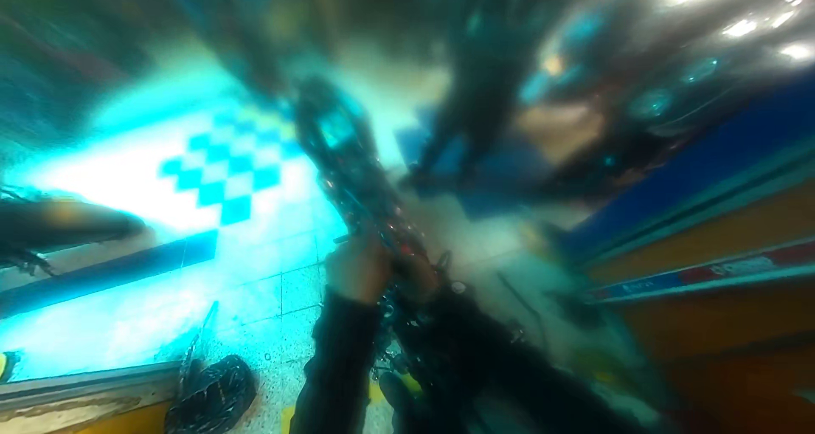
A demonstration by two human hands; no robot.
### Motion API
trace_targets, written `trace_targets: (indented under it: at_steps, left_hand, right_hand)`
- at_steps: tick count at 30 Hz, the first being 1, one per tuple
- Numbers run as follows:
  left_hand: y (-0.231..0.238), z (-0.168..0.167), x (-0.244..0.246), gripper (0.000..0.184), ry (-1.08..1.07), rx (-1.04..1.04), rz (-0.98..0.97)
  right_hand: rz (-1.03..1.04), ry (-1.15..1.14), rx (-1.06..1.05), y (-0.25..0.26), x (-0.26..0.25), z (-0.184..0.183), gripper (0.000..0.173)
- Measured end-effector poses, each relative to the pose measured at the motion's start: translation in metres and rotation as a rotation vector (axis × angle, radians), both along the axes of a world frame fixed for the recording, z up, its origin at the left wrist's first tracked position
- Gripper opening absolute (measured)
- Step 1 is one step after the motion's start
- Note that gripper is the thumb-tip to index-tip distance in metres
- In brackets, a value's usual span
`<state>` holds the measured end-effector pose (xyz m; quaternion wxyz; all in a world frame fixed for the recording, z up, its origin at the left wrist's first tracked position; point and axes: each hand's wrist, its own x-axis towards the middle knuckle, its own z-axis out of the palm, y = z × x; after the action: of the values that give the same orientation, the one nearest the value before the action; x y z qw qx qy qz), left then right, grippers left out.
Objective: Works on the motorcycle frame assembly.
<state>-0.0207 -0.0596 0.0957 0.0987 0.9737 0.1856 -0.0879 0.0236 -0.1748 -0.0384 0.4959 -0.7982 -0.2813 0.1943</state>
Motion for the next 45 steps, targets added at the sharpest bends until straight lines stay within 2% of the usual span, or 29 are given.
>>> trace_targets:
  at_steps: [2, 4, 7, 11, 13, 15, 17, 19, 20, 23, 27, 31, 35, 38, 42, 45]
  left_hand:
    - [-0.018, -0.006, 0.018, 0.051, 0.016, 0.08, 0.101]
    - [-0.017, -0.021, 0.03, 0.046, 0.007, 0.132, 0.134]
    - [0.008, -0.031, 0.023, 0.043, -0.033, 0.127, -0.044]
    - [0.051, -0.049, 0.029, 0.032, -0.162, -0.005, -0.367]
    - [0.05, -0.05, 0.027, 0.028, -0.235, 0.034, -0.408]
    - [0.027, -0.049, 0.011, 0.024, -0.315, 0.192, -0.294]
    - [0.004, -0.058, 0.006, 0.027, -0.33, 0.402, -0.064]
    - [-0.015, -0.072, 0.005, 0.029, -0.364, 0.472, 0.111]
    - [-0.019, -0.082, 0.007, 0.025, -0.467, 0.486, 0.162]
    - [-0.016, -0.104, 0.018, 0.021, -0.706, 0.36, 0.18]
    - [-0.008, -0.103, 0.01, 0.028, -0.679, 0.187, 0.008]
    - [0.015, -0.11, 0.025, 0.02, -0.829, 0.009, -0.129]
    - [0.043, -0.109, 0.031, 0.021, -0.74, -0.283, -0.366]
    - [0.064, -0.109, 0.041, 0.022, -0.662, -0.491, -0.523]
    - [0.069, -0.098, 0.035, 0.022, -0.557, -0.543, -0.542]
    - [0.069, -0.085, 0.028, 0.022, -0.499, -0.537, -0.55]
  right_hand:
    - [-0.023, 0.058, -0.036, 0.0, -0.002, 0.004, 0.026]
    - [-0.016, 0.058, -0.027, -0.002, 0.0, 0.005, 0.025]
    - [0.057, 0.03, -0.05, -0.005, 0.003, 0.003, 0.02]
    - [0.131, 0.072, -0.091, -0.002, 0.016, -0.012, 0.029]
    - [0.128, 0.071, -0.076, -0.002, 0.017, -0.014, 0.028]
    - [0.112, 0.039, -0.08, -0.004, 0.01, -0.005, 0.024]
    - [0.117, 0.031, -0.105, 0.0, 0.008, 0.003, 0.024]
    - [0.117, 0.071, -0.146, 0.0, 0.008, 0.013, 0.028]
    - [0.129, 0.11, -0.19, -0.001, 0.01, 0.02, 0.03]
    - [0.121, 0.116, -0.159, -0.006, 0.012, 0.008, 0.031]
    - [0.194, 0.153, -0.073, -0.014, 0.017, 0.001, 0.034]
    - [0.228, 0.105, -0.046, -0.014, 0.019, -0.013, 0.037]
    - [0.235, 0.097, -0.041, -0.016, 0.017, -0.015, 0.032]
    - [0.215, 0.04, -0.065, -0.016, 0.012, -0.012, 0.038]
    - [0.13, 0.018, -0.165, -0.01, -0.004, -0.014, 0.038]
    - [0.151, 0.029, -0.174, -0.011, -0.002, -0.008, 0.032]
